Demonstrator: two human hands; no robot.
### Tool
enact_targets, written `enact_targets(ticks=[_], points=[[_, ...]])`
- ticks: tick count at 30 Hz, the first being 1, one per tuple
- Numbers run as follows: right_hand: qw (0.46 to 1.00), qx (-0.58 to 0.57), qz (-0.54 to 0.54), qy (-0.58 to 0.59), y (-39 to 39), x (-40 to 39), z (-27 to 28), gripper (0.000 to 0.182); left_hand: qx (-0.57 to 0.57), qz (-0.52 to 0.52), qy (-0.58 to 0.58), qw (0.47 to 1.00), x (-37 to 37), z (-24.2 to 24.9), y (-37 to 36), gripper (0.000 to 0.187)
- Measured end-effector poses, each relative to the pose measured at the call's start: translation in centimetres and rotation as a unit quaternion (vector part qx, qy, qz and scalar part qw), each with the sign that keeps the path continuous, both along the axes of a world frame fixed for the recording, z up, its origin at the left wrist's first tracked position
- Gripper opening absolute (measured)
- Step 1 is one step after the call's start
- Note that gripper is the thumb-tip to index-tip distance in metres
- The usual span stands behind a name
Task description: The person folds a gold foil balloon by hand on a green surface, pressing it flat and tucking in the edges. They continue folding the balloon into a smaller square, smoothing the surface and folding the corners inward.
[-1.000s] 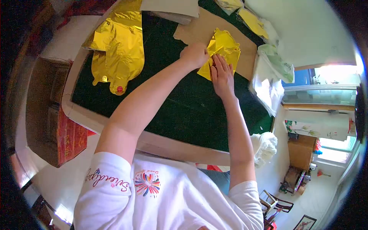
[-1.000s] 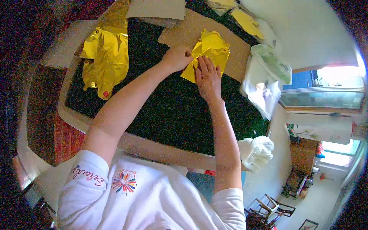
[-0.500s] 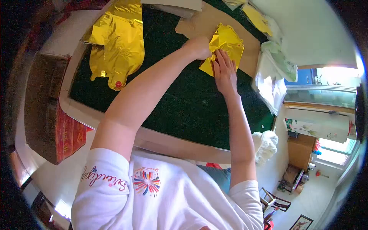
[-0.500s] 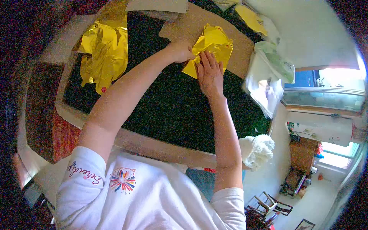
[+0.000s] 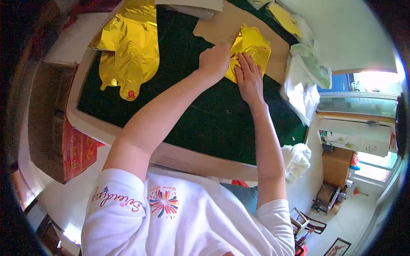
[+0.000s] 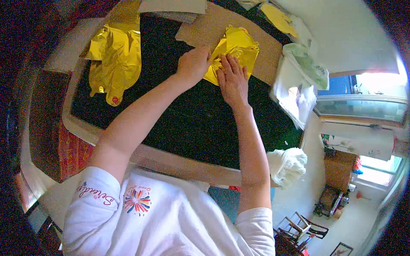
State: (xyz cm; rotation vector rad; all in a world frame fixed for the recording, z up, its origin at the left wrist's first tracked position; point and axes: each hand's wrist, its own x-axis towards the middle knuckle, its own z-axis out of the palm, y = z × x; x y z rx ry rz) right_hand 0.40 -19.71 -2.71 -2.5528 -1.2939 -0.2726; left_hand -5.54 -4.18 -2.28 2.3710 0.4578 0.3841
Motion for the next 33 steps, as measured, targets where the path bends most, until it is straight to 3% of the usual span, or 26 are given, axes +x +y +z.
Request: enact_targets(ticks=[4,6,7,9,15,22,24,27,33], points=[[1.0,0.001,-0.007,-0.012,0.0,0.1,-0.2,0.045,-0.012,0.006,-0.055,0.998,-1.1,-0.6,0.6,0.015],[1.0,0.002,-0.002,-0.012,0.0,0.1,-0.2,0.045,0.075,-0.114,-0.092,0.986,-2.4,-0.9,0.7,0.024],[1.0,0.003,-0.003,-0.011,0.0,0.1,-0.2,0.045,0.076,-0.115,-0.091,0.986,-2.9,-1.4,0.4,0.024],[1.0,0.004,-0.005,-0.007,0.0,0.1,-0.1,0.044,0.241,-0.18,-0.197,0.933,-4.0,-2.3,-0.3,0.031],[1.0,0.012,0.001,-0.027,-0.1,0.1,-0.3,0.043,0.324,-0.141,-0.089,0.931,-5.3,-2.5,-1.7,0.038],[0.999,0.016,0.003,-0.029,-0.1,0.2,-0.4,0.044,0.305,-0.133,-0.093,0.938,-5.2,-2.0,-1.8,0.036],[0.999,0.014,-0.001,-0.029,0.0,0.1,-0.3,0.044,0.247,-0.127,-0.08,0.957,-4.7,-1.7,-1.7,0.035],[1.0,0.017,0.002,-0.003,-0.1,-0.1,0.0,0.044,0.284,-0.158,-0.107,0.94,-4.2,-1.8,-1.2,0.027],[0.999,0.031,0.007,-0.012,-0.1,0.1,-0.3,0.044,0.327,-0.123,-0.104,0.931,-4.8,-1.7,-1.3,0.032]])
